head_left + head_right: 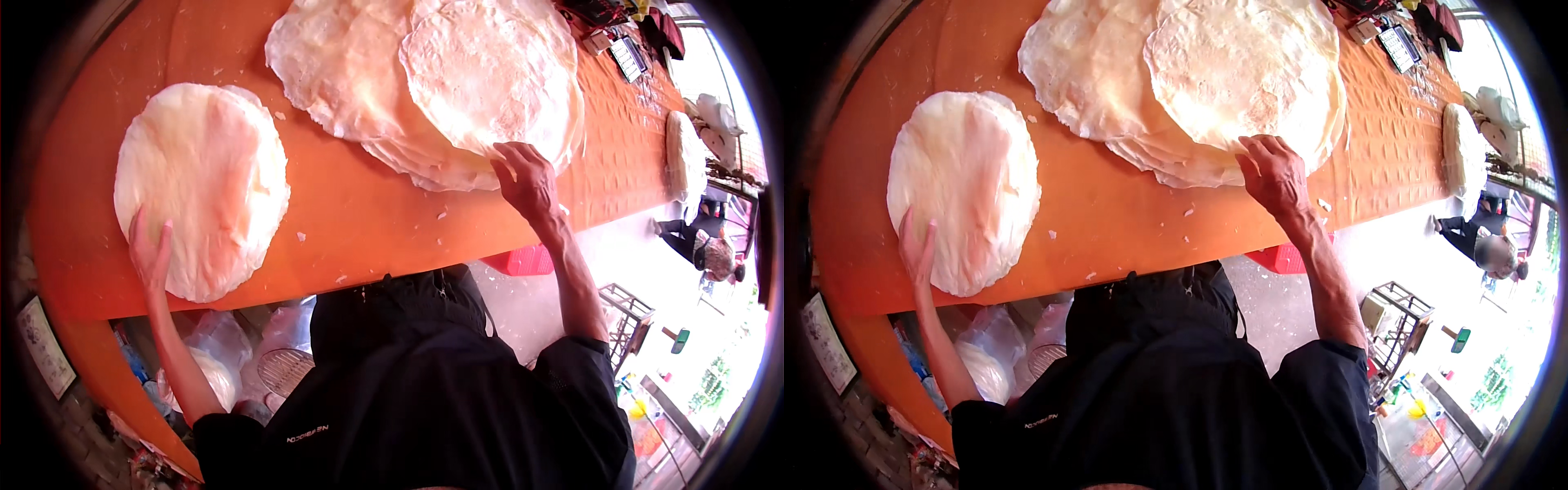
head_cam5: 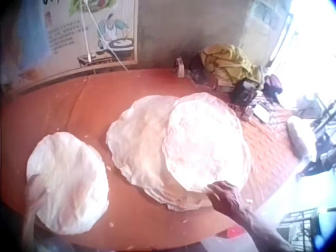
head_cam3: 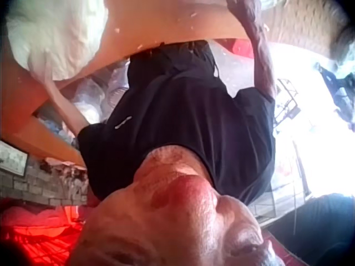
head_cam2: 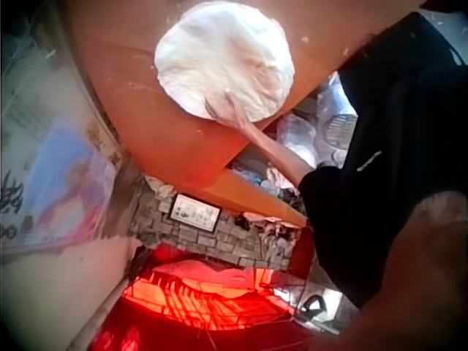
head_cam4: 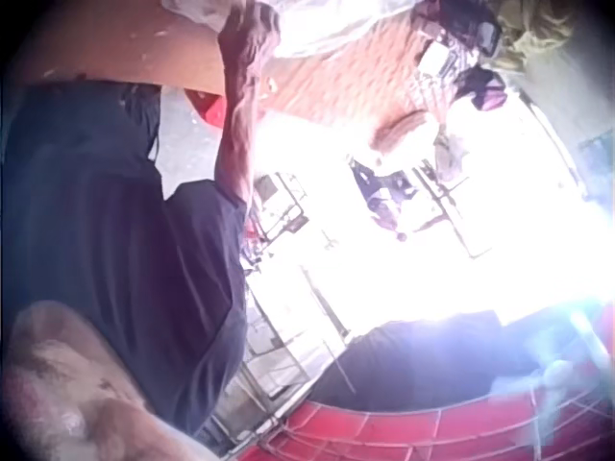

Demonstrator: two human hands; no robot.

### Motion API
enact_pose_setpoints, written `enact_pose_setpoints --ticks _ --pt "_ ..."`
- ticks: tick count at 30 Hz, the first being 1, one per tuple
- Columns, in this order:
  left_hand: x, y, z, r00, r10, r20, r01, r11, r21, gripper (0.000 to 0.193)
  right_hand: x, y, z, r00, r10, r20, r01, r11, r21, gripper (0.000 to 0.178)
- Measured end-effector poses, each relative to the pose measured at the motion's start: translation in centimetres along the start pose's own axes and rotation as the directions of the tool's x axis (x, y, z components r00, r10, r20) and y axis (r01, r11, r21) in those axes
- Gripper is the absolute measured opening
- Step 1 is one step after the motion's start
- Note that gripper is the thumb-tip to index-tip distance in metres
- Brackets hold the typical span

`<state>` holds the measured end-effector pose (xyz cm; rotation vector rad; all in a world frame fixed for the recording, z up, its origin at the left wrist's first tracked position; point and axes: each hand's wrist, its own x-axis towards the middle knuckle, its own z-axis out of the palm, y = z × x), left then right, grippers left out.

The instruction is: The person separates thin wrappers from a stack and places them onto another stack on the table by hand.

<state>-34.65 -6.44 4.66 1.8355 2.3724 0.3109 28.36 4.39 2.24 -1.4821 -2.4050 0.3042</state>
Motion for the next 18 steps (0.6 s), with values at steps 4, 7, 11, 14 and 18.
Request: enact_pose_setpoints --ticks 4,7,11,14,18 --pt "-0.4 11.7 -1.4 0.986 -0.042 -0.164 -0.017 0.939 -0.343 0.044 0.7 3.1 0.7 0.992 -0.044 0.120 0.066 0.980 -0.185 0.023" --pt "-0.6 20.0 2.0 0.999 0.001 -0.040 -0.031 0.643 -0.766 0.037 6.3 5.9 -5.9 0.919 0.233 0.317 0.037 0.750 -0.661 0.016" --pt "-2.4 30.0 7.0 0.967 0.216 0.137 0.014 0.491 -0.871 0.029 9.9 1.6 -19.2 0.894 -0.092 -0.439 -0.065 0.942 -0.329 0.019" --pt "-2.8 34.8 10.0 0.864 0.232 0.447 0.399 0.225 -0.889 0.032 9.6 -2.2 -18.5 0.910 -0.070 -0.408 -0.020 0.977 -0.213 0.013" --pt "-2.4 39.5 12.6 0.764 0.279 0.581 0.640 -0.215 -0.738 0.038 6.4 -2.0 -8.3 0.992 -0.123 0.006 0.123 0.989 -0.077 0.007"
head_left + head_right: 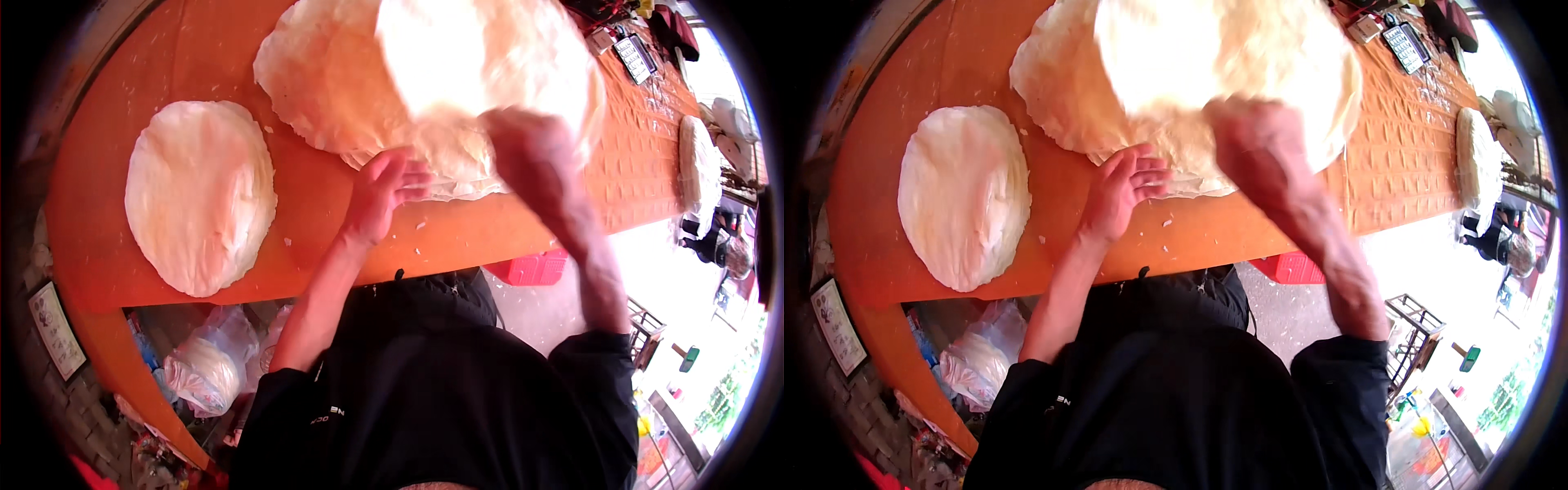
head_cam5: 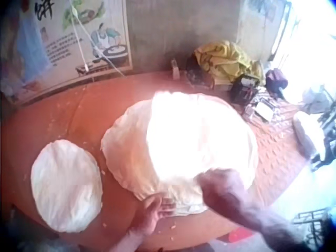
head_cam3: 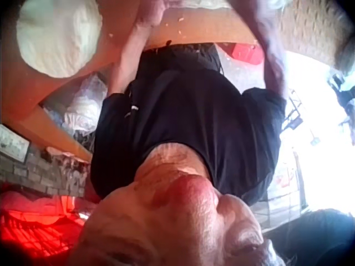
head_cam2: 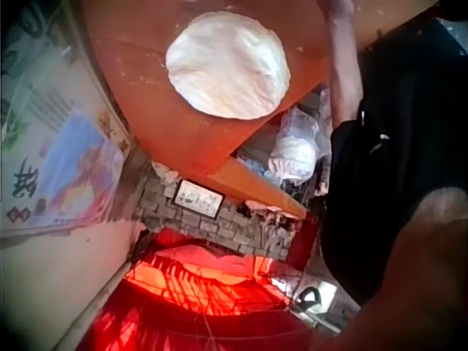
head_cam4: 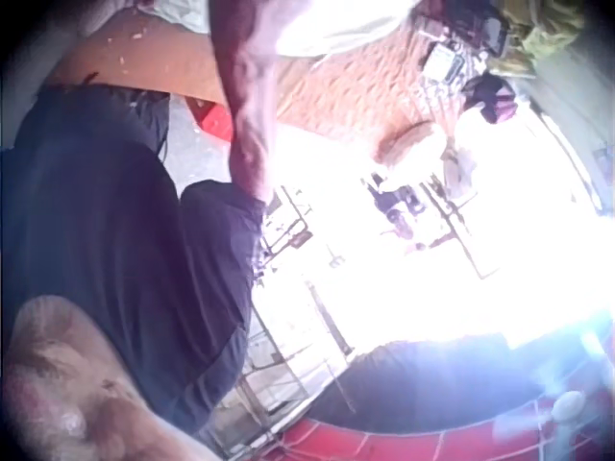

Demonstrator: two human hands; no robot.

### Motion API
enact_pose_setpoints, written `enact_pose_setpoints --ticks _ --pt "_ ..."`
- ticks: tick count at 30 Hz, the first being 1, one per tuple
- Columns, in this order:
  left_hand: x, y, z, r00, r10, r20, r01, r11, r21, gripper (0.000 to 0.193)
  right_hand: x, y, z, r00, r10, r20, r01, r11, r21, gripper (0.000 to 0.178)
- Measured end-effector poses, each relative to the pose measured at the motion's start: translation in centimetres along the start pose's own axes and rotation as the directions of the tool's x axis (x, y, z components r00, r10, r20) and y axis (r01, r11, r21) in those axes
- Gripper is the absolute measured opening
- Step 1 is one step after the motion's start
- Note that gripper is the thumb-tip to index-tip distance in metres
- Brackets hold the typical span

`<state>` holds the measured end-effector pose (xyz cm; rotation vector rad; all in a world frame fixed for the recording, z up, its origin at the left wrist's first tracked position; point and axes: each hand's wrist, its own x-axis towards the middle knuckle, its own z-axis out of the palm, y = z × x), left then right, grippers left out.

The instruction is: The person separates thin wrappers from a stack and places them onto another stack on the table by hand.

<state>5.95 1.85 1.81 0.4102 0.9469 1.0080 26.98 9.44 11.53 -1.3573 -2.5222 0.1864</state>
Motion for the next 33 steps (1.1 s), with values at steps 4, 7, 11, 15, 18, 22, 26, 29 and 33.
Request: enact_pose_setpoints --ticks 4,7,11,15,18,22,26,29,33 --pt "2.0 -1.0 2.1 1.000 0.024 0.008 -0.021 0.969 -0.247 0.026 -3.2 -0.9 7.0 0.984 -0.014 0.175 -0.034 0.963 0.269 0.010" --pt "2.6 -2.4 0.5 0.993 0.114 -0.007 -0.114 0.978 -0.172 0.016 -3.6 -0.7 7.1 0.977 0.042 0.211 -0.147 0.845 0.514 0.025" --pt "2.6 -2.0 1.1 0.992 0.128 0.008 -0.124 0.972 -0.200 0.019 -3.7 1.2 7.3 0.898 0.175 0.403 -0.428 0.552 0.715 0.056" --pt "3.4 -2.5 0.7 0.990 0.138 -0.007 -0.137 0.984 -0.117 0.027 -3.6 1.6 6.8 0.770 0.232 0.594 -0.638 0.282 0.717 0.056" --pt "3.2 -2.1 1.7 0.988 0.141 -0.057 -0.144 0.988 -0.059 0.039 -4.4 1.5 8.4 0.852 0.281 0.441 -0.522 0.430 0.736 0.034" --pt "3.5 -2.8 1.3 0.976 0.164 -0.141 -0.155 0.985 0.073 0.028 -3.9 0.0 9.3 0.947 0.292 0.132 -0.315 0.772 0.552 0.014" --pt "4.3 -3.9 -2.9 0.996 -0.034 -0.082 0.028 0.996 -0.080 0.020 -3.1 -1.0 10.3 0.972 0.138 0.189 -0.195 0.924 0.329 0.007" --pt "3.3 -3.2 -1.4 0.971 0.014 -0.239 -0.061 0.980 -0.188 0.020 -0.6 5.2 7.9 0.980 0.128 0.150 -0.148 0.981 0.126 0.015" --pt "2.5 -3.1 -3.0 0.979 -0.037 -0.203 0.008 0.990 -0.142 0.018 0.9 15.5 -5.5 0.948 0.258 -0.188 -0.244 0.965 0.092 0.019"
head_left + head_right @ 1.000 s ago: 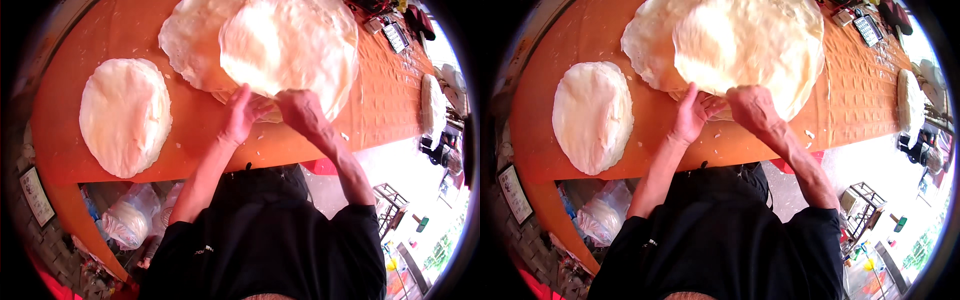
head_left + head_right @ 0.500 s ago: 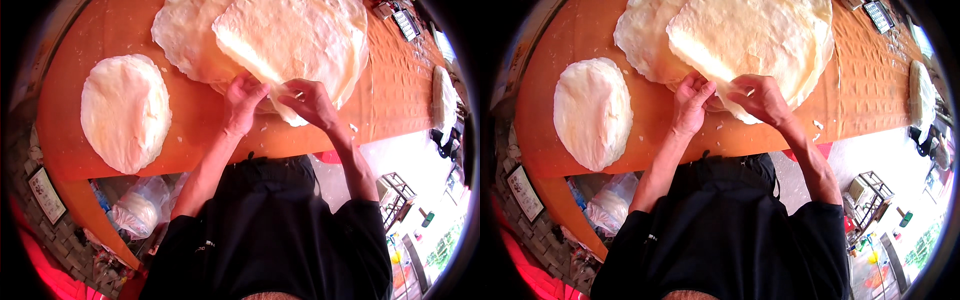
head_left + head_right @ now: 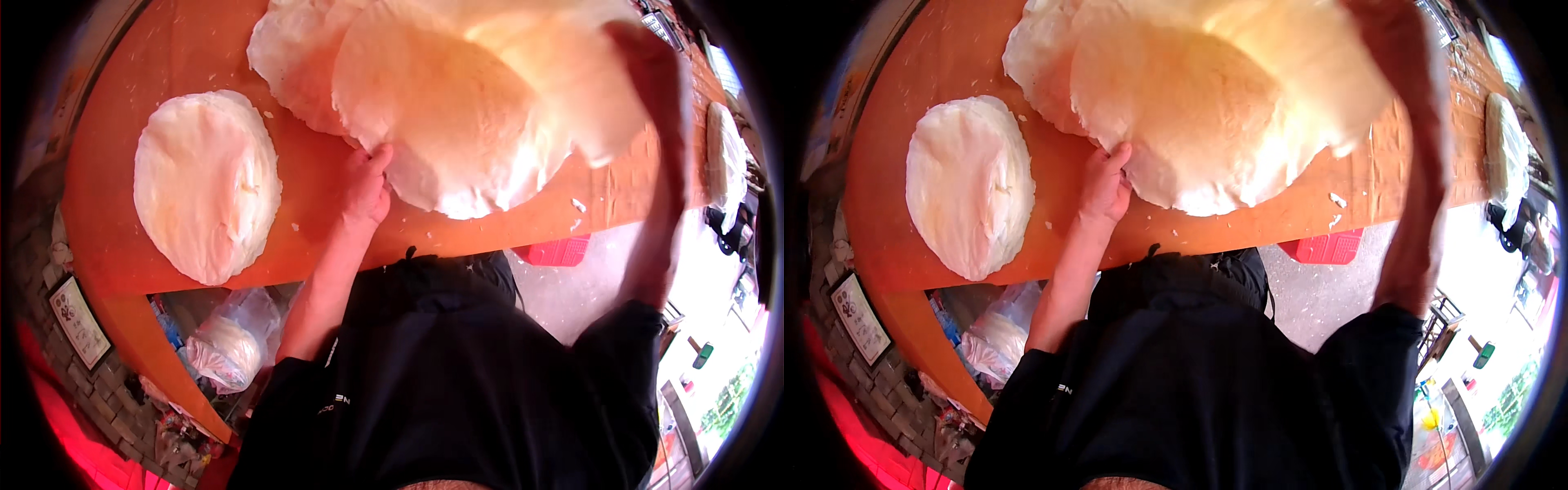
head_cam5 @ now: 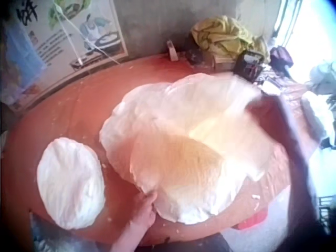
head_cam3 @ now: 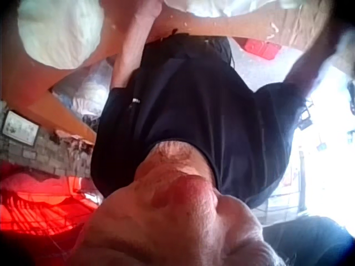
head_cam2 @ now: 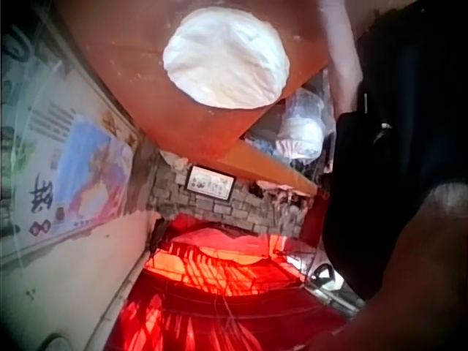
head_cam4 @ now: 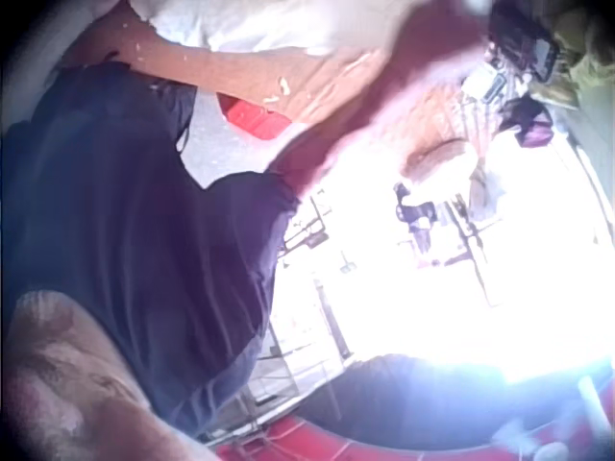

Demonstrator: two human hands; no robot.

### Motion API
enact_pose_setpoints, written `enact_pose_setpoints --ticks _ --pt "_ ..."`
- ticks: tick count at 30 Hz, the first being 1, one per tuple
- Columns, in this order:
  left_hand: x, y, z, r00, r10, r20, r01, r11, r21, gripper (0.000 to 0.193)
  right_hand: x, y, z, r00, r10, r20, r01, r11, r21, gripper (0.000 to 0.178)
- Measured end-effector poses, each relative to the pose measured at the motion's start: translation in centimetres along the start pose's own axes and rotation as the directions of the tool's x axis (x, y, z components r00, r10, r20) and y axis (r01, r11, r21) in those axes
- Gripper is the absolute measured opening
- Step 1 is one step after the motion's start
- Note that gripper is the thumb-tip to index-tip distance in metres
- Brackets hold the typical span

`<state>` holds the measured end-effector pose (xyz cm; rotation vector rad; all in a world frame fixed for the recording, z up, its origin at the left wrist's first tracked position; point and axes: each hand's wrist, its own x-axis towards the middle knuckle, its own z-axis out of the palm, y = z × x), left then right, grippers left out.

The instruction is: The person separates thin wrappers from a stack and places them onto another stack on the table by hand.

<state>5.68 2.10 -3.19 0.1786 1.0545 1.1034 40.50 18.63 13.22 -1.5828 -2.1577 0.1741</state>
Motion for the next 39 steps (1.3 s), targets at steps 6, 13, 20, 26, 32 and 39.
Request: enact_pose_setpoints --ticks 6,13,20,26,32,39 --pt "0.5 -0.8 -2.6 0.995 0.054 -0.078 -0.046 0.993 0.107 0.016 -1.3 -7.6 -5.7 0.997 0.074 -0.021 -0.077 0.985 -0.155 0.018" --pt "-1.6 0.5 -0.3 0.996 0.087 -0.033 -0.089 0.995 -0.048 0.027 -9.4 -16.5 10.4 0.881 -0.281 0.380 0.225 0.956 0.186 0.007" --pt "-1.6 -0.3 -1.9 0.987 -0.017 -0.161 0.024 0.999 0.040 0.032 -11.4 -16.4 11.1 0.891 -0.203 0.406 0.157 0.977 0.144 0.005" --pt "-1.4 -0.3 -2.5 0.990 0.124 -0.072 -0.128 0.990 -0.054 0.039 -14.0 -15.0 11.2 0.938 -0.081 0.338 -0.077 0.900 0.429 0.056" --pt "-0.8 -1.2 -3.0 0.990 0.134 -0.045 -0.135 0.991 0.000 0.041 -10.7 -1.3 10.6 0.830 0.557 -0.025 -0.557 0.831 0.014 0.034" --pt "-1.1 -0.4 -1.9 0.981 0.064 -0.184 -0.059 0.998 0.036 0.027 -11.4 1.0 12.2 0.863 0.497 -0.091 -0.501 0.865 -0.037 0.029"
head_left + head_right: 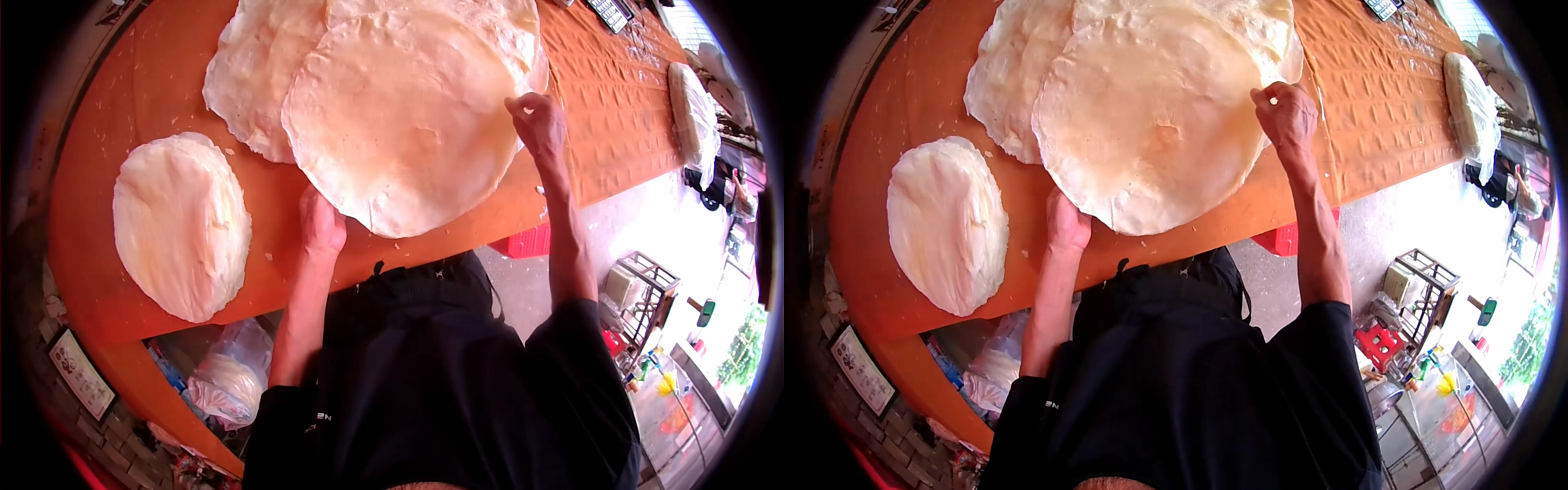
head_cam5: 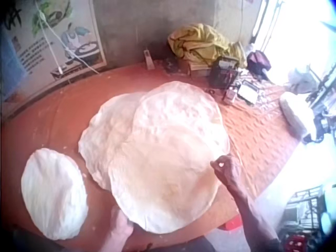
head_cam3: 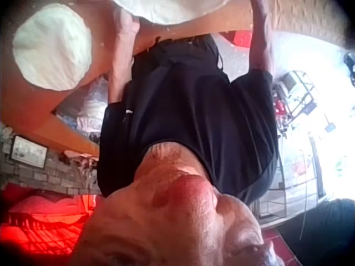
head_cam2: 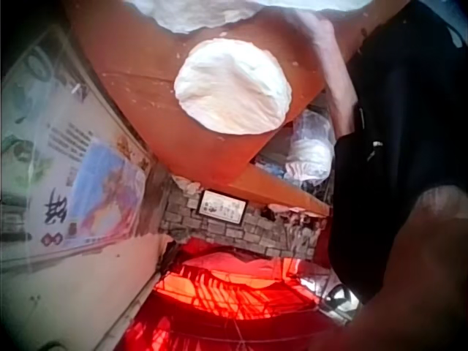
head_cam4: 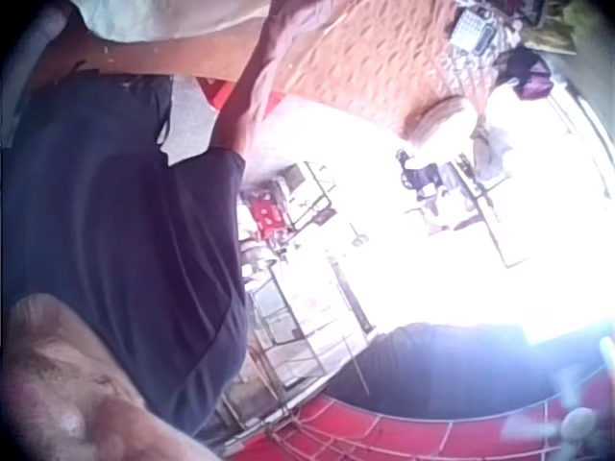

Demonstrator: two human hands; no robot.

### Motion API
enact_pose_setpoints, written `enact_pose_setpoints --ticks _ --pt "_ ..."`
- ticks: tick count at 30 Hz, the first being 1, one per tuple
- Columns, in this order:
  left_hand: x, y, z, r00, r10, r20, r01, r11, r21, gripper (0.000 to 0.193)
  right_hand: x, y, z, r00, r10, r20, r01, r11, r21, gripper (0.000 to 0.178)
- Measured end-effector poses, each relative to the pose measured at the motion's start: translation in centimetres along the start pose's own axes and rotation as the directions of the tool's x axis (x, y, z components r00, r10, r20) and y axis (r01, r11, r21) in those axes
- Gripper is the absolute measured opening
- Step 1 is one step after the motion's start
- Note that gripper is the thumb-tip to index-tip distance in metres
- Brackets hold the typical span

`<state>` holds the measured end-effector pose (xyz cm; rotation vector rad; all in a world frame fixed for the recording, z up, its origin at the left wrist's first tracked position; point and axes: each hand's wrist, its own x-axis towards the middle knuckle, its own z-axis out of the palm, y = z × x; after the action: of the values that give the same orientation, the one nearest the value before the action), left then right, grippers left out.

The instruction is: The person separates thin wrappers from a stack and places them onto another stack on the table by hand.

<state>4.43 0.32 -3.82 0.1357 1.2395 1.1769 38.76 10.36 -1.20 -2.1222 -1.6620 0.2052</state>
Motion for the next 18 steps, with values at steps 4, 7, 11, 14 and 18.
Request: enact_pose_setpoints --ticks 4,7,11,14,18 --pt "0.6 -0.3 -0.4 1.000 0.021 0.011 -0.021 1.000 -0.001 0.022 0.5 -0.3 -0.2 0.985 0.124 0.121 -0.136 0.986 0.097 0.023" --pt "0.6 0.0 -0.4 1.000 -0.001 -0.006 0.001 1.000 0.004 0.022 0.2 -1.5 -0.9 0.969 0.209 0.135 -0.236 0.944 0.232 0.026" --pt "-0.3 0.6 1.2 1.000 0.004 -0.010 -0.004 1.000 -0.007 0.022 1.2 -3.6 -2.9 0.865 0.321 0.386 -0.487 0.723 0.490 0.045" --pt "-0.4 1.0 1.4 1.000 -0.001 0.024 0.001 1.000 -0.025 0.023 4.2 -6.1 -5.2 0.885 -0.026 0.465 -0.320 0.693 0.647 0.036" --pt "-0.8 2.9 2.4 0.955 -0.015 0.296 0.051 0.992 -0.114 0.037 10.0 -9.2 -12.9 0.961 -0.205 0.186 -0.007 0.652 0.758 0.020"
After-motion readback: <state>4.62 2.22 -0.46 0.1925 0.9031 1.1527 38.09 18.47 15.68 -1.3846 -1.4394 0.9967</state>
